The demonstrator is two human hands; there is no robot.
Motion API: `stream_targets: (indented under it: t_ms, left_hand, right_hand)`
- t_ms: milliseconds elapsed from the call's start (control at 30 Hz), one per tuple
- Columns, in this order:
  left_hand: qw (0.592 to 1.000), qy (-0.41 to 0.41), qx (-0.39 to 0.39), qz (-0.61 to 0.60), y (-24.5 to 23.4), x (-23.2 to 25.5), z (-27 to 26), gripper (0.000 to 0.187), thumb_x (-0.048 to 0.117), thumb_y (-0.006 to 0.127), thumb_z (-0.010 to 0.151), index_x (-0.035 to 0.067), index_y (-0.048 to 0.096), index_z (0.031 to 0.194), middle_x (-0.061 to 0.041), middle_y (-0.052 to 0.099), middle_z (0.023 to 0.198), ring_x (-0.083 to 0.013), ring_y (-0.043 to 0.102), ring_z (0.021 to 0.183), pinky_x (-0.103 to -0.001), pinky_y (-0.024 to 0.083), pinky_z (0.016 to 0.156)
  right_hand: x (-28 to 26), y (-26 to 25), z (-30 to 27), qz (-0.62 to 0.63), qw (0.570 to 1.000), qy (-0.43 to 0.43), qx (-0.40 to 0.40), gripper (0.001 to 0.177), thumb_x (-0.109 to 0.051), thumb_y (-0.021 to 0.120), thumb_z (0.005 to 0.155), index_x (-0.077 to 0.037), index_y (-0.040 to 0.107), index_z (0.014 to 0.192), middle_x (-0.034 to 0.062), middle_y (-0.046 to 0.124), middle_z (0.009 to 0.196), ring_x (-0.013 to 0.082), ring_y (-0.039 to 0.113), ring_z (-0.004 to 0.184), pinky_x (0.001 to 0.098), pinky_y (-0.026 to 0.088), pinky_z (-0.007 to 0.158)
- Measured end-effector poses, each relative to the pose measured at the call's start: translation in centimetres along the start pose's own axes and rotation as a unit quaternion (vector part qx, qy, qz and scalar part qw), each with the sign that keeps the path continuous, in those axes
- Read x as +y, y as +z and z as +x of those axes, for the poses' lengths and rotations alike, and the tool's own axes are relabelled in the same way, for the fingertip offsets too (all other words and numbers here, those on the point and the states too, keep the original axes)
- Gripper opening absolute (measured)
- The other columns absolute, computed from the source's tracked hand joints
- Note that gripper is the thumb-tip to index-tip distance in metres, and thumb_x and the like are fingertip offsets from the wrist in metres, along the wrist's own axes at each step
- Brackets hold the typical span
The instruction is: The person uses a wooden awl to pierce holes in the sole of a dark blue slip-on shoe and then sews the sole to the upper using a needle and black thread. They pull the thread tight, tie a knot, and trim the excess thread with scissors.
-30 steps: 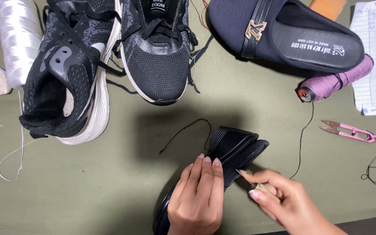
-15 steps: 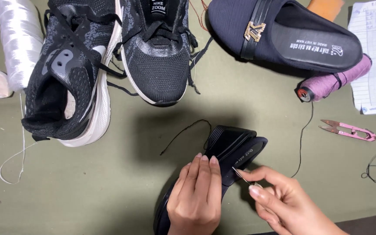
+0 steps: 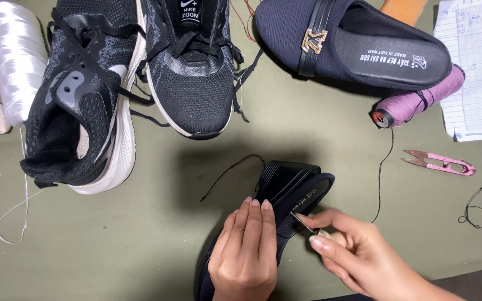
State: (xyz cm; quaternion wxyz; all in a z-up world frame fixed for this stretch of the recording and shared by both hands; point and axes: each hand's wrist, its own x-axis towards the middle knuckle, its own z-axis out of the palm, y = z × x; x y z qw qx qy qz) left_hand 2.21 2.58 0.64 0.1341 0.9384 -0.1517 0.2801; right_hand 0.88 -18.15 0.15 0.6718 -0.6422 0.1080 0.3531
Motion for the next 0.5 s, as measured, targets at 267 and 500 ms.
stream_targets:
  t_ms: [267,500]
  left_hand:
    - [1.000,0.004,-0.001,0.016,0.0,0.3,0.2,0.018,-0.006,0.056,0.098,-0.001,0.074,0.094,-0.013,0.074,0.092,-0.0245,0.075,0.088,-0.032,0.062,0.075]
    - [1.000,-0.006,-0.001,0.006,0.0,0.1,0.1,0.016,-0.005,0.057,0.098,-0.002,0.073,0.095,-0.013,0.073,0.093,-0.0246,0.075,0.089,-0.034,0.062,0.076]
  right_hand:
    - [1.5,1.1,-0.7,-0.629,0.698,-0.314,0.135,0.047,-0.014,0.059,0.093,-0.018,0.061,0.140,-0.0008,0.048,0.071,0.0126,0.040,0.041,0.0284,0.049,0.037]
    - [-0.1,-0.9,1.1,0.050,0.995,0.087,-0.025,0.035,-0.018,0.061,0.098,0.003,0.071,0.124,0.0102,0.049,0.043,0.0121,0.028,0.023,0.0266,0.021,0.021]
